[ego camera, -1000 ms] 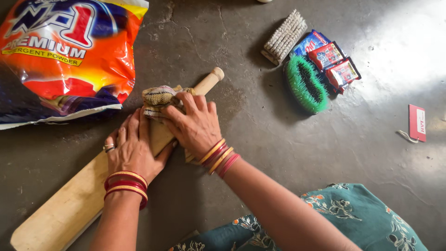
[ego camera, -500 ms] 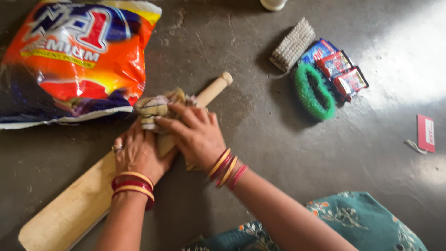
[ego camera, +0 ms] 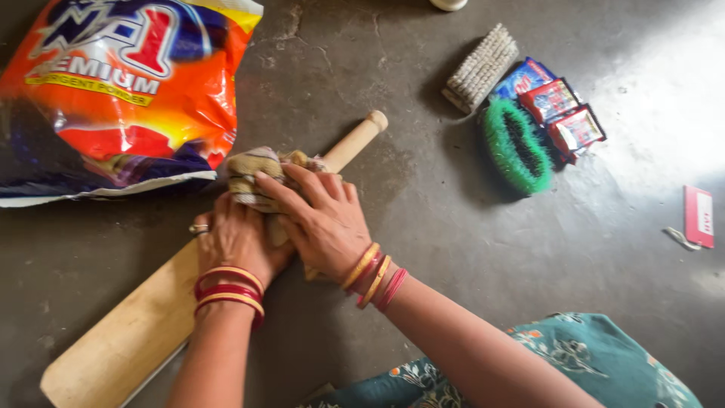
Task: The person scrubs a wooden cricket bat with a cloth, moving it along the surface and flipping it to clean different sides. They also briefly handle a metal bowl and a detergent bag during the process.
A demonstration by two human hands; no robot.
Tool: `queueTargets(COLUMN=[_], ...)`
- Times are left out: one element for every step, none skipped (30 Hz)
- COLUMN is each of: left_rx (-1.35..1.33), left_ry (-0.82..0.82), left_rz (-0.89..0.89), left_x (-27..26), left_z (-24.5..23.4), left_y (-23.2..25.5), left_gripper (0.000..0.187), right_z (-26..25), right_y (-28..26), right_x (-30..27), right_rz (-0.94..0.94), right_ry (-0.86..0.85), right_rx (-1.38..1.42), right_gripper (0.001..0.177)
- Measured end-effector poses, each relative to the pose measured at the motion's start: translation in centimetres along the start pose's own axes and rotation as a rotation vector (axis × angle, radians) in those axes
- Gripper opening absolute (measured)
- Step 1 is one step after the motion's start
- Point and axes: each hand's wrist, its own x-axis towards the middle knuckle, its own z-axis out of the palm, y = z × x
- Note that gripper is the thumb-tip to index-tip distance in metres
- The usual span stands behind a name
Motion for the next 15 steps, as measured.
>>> queueTargets(left_rx=[0.014,0.030,0.046,0.033,0.020,-0.009,-0.016,-0.012,-0.007,-0.009,-0.011,-0.013,-0.010,-0.006,-0.002], left_ry=[0.066,0.143,0.219,0.204,0.189,0.177,0.155,0.138,0.122,0.099,0.076,0.059,0.056,0.050,0.043], left_rz=[0.033,0.063,0.093,0.088,0.083,0.081,0.071,0.060,0.049,0.039,0.029,0.018,0.019,0.020,0.021], left_x=[-0.2,-0.2,-0.1,-0.1,0.1,0.3,0.3,0.3,0.4,0.5,0.7,1.0,1.3,1.3,1.3], left_z=[0.1,0.2,0.2,0.0,-0.2,-0.2,-0.1,-0.2,-0.4,-0.5,-0.5,-0.6,-0.5,-0.5,-0.5], left_y=[0.1,0.1,0.1,-0.1,-0.3,0.2,0.6,0.5,0.4,0.2,0.1,0.0,0.0,0.1,0.1], left_gripper=[0.102,0.106,0.110,0.112,0.115,0.118,0.117,0.117,0.117,0.117,0.117,0.118,0.118,0.118,0.119], right_z=[0.2,0.3,0.0,0.0,0.4,0.3,0.2,0.6,1.1,1.4,1.6,1.6,1.5,1.4,0.9], right_y=[-0.4,0.4,1.7,2.6,3.4,4.6,5.3,5.3,5.1,4.7,3.7,2.3,1.3,1.0,1.2], right_x=[-0.2,0.5,1.4,2.0,3.0,4.0,4.5,4.8,5.2,5.6,5.0,3.9,3.2,2.9,2.6], right_rz=[-0.021,0.016,0.052,0.100,0.149,0.196,0.243,0.227,0.211,0.195,0.154,0.108,0.062,0.005,-0.051], right_ry=[-0.011,-0.038,-0.064,-0.096,-0.053,-0.016,0.021,0.053,0.084,0.111,0.090,0.072,0.054,0.033,0.013], right_rx=[-0.088,-0.124,-0.160,-0.193,-0.210,-0.242,-0.273,-0.268,-0.262,-0.250,-0.200,-0.149,-0.099,-0.129,-0.159], right_gripper=[0.065,0.064,0.064,0.064,0.059,0.054,0.049,0.048,0.047,0.046,0.048,0.049,0.051,0.054,0.056])
